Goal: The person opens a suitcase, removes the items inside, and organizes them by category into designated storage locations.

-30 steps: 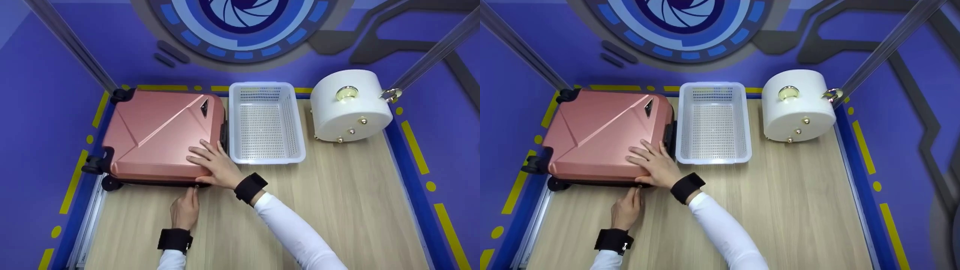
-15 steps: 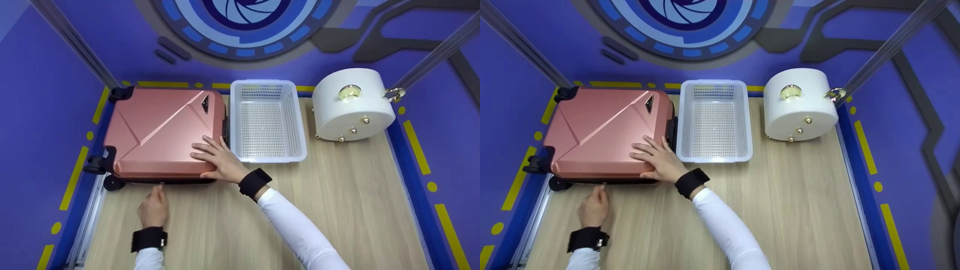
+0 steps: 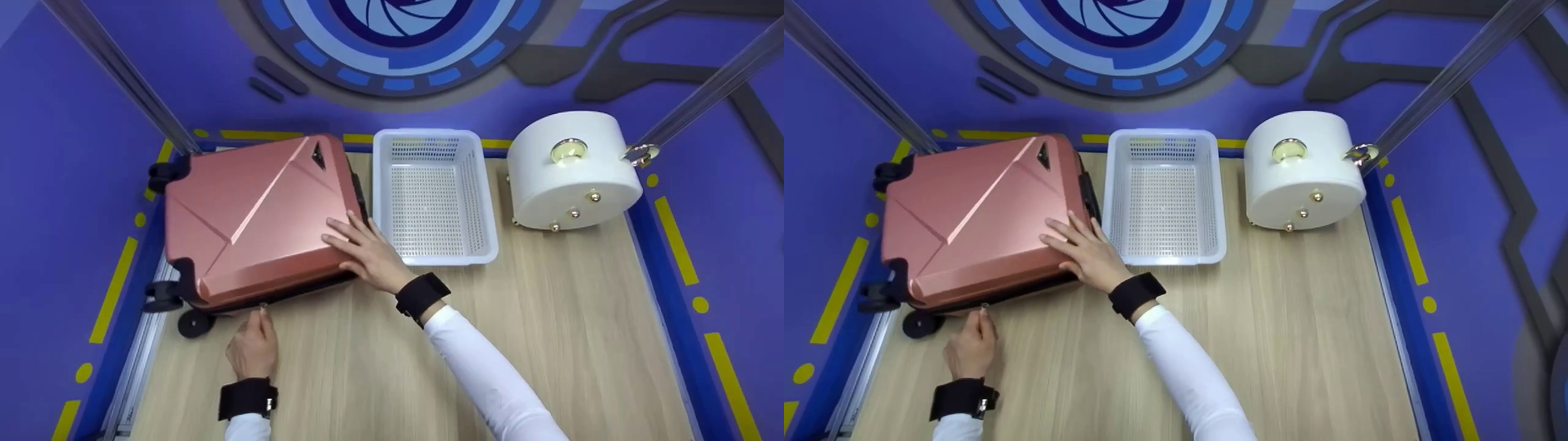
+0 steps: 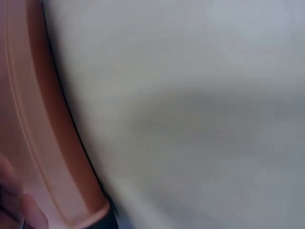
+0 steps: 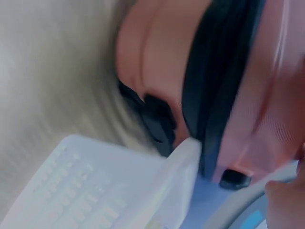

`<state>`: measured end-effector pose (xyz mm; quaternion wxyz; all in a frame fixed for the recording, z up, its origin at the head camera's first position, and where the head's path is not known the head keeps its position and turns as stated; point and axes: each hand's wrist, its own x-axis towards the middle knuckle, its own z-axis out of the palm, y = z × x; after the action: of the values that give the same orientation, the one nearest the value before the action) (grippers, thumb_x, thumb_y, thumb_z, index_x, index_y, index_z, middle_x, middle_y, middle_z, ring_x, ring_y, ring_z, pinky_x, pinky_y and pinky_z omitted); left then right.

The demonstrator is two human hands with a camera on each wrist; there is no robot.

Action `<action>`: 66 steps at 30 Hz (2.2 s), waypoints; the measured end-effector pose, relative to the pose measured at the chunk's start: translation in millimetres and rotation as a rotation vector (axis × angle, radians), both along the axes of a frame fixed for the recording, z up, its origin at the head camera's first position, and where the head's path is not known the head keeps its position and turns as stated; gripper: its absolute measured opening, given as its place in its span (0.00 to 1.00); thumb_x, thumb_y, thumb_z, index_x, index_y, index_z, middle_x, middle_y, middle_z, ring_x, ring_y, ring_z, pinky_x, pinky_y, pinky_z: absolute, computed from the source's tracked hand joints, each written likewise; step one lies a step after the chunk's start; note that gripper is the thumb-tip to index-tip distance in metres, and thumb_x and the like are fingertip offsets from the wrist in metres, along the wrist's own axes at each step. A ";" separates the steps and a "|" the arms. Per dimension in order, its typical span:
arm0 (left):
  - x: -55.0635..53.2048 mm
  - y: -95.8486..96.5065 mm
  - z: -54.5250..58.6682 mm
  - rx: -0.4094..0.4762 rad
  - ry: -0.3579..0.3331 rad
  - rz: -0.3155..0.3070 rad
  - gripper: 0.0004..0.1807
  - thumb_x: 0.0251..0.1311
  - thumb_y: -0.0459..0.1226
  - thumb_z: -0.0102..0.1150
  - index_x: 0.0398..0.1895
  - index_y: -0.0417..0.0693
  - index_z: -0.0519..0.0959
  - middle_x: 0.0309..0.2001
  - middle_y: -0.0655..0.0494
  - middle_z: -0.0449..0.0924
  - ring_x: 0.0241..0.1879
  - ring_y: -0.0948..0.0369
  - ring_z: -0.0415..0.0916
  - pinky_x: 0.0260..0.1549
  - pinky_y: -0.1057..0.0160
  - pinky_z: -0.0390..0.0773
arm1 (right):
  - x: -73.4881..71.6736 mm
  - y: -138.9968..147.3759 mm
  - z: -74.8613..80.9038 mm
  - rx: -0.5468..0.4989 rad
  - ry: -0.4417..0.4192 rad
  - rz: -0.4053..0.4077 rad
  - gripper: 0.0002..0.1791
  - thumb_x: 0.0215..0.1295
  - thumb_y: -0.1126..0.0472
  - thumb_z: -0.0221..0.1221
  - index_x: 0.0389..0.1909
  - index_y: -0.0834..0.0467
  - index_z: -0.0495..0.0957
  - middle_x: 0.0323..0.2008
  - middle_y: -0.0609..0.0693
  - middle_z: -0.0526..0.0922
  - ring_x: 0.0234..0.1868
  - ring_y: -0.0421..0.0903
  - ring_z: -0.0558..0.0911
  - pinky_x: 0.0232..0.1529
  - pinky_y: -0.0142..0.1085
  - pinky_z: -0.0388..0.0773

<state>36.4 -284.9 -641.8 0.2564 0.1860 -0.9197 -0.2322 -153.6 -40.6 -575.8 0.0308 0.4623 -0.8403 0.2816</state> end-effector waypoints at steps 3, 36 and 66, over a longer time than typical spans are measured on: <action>-5.0 20.6 -4.4 -0.028 0.064 -0.028 0.12 0.70 0.35 0.57 0.26 0.42 0.72 0.12 0.44 0.67 0.13 0.37 0.71 0.12 0.40 0.64 | -4.2 1.3 0.8 0.058 -0.002 -0.114 0.33 0.77 0.52 0.55 0.80 0.47 0.61 0.82 0.49 0.54 0.83 0.57 0.48 0.77 0.65 0.46; 33.2 16.9 -4.1 -0.128 -0.003 -0.068 0.12 0.69 0.35 0.58 0.26 0.41 0.73 0.14 0.44 0.72 0.18 0.42 0.74 0.27 0.46 0.62 | -22.5 -28.9 1.8 -0.004 -0.027 -0.063 0.25 0.76 0.45 0.56 0.70 0.47 0.76 0.79 0.46 0.63 0.83 0.53 0.50 0.75 0.67 0.47; 32.8 -17.1 -16.7 0.004 0.122 -0.011 0.11 0.64 0.31 0.58 0.26 0.31 0.80 0.25 0.27 0.76 0.26 0.30 0.73 0.26 0.34 0.69 | 90.6 -86.1 -1.4 -0.097 -0.216 -0.120 0.35 0.72 0.37 0.57 0.75 0.46 0.69 0.84 0.50 0.43 0.82 0.66 0.33 0.66 0.58 0.72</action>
<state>69.1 -302.0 -658.5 0.3102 0.1672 -0.9029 -0.2464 -63.0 -126.7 -577.2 -0.0209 0.3762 -0.8501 0.3679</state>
